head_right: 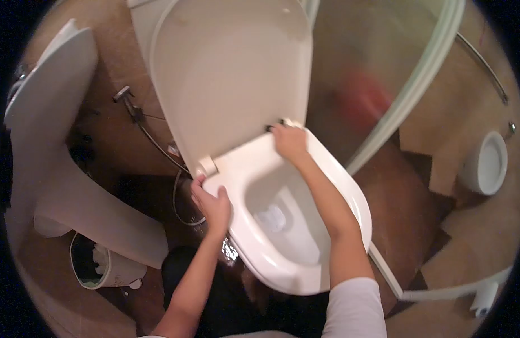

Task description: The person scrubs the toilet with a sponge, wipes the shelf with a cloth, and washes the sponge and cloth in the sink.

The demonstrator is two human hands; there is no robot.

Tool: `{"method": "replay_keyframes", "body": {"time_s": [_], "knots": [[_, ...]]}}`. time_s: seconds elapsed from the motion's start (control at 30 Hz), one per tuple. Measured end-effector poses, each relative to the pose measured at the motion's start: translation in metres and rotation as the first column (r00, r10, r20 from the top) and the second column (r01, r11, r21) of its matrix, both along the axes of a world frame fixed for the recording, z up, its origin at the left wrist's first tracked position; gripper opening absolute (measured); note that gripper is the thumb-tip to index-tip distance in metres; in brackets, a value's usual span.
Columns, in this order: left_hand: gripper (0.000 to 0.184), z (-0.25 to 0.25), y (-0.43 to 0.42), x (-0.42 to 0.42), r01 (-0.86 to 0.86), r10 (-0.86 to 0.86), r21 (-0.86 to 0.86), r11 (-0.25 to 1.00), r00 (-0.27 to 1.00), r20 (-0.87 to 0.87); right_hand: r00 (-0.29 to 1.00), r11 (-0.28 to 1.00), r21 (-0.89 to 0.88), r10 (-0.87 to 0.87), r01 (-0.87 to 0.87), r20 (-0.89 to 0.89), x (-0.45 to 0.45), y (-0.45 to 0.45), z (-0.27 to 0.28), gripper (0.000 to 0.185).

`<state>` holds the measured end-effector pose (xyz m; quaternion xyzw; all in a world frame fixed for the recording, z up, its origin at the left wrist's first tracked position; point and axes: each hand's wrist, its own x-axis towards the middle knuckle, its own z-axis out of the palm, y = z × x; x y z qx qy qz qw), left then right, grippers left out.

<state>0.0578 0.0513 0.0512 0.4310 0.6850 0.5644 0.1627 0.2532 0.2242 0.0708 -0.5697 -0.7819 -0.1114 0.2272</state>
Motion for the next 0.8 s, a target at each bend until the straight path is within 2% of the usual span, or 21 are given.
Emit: {"method": "replay_keyframes", "body": {"time_s": [0.07,0.13,0.2,0.33,0.4,0.5,0.63,0.7,0.77,0.8], "knots": [[0.055,0.000,0.001,-0.002,-0.018,0.018,0.004,1.000,1.000,-0.021,0.994,0.997,0.066,-0.045,0.039,0.096,0.006,0.005,0.002,0.024],[0.055,-0.001,0.001,-0.002,-0.036,0.036,-0.016,0.999,0.999,-0.040,0.995,0.986,0.152,-0.082,0.073,0.053,-0.001,0.002,-0.004,0.022],[0.055,-0.003,-0.001,-0.004,0.020,-0.020,-0.037,0.999,1.000,-0.013,0.993,0.985,0.126,-0.114,0.115,-0.018,-0.005,0.002,-0.008,0.021],[0.054,-0.001,-0.002,-0.004,0.019,-0.020,-0.008,1.000,1.000,-0.021,0.989,0.982,0.130,-0.132,0.139,-0.064,-0.008,0.001,-0.008,0.022],[0.054,-0.001,-0.004,-0.004,0.021,-0.021,-0.005,1.000,0.999,-0.025,0.983,0.981,0.081,-0.174,0.179,-0.063,-0.010,-0.001,-0.007,0.024],[0.053,-0.002,-0.005,-0.005,0.031,-0.032,-0.022,0.999,0.999,-0.011,0.986,0.979,0.116,-0.163,0.167,-0.041,-0.014,-0.005,-0.007,0.022],[0.052,0.004,-0.004,-0.003,0.013,-0.016,-0.046,0.999,0.996,-0.084,0.989,0.987,0.068,-0.143,0.145,-0.030,-0.016,-0.010,0.005,0.024],[0.052,0.015,-0.004,-0.002,-0.013,0.003,-0.073,0.997,0.992,-0.128,0.989,0.984,-0.118,-0.141,0.134,-0.051,-0.017,-0.018,0.018,0.029],[0.053,0.027,-0.005,-0.002,-0.030,0.020,-0.046,0.998,0.978,-0.206,0.986,0.944,-0.326,-0.093,0.044,-0.136,-0.023,-0.030,0.033,0.035],[0.057,0.033,-0.006,-0.003,0.011,-0.027,-0.070,0.998,0.969,-0.247,0.992,0.918,-0.396,-0.065,0.016,-0.109,-0.029,-0.039,0.043,0.036]]}}
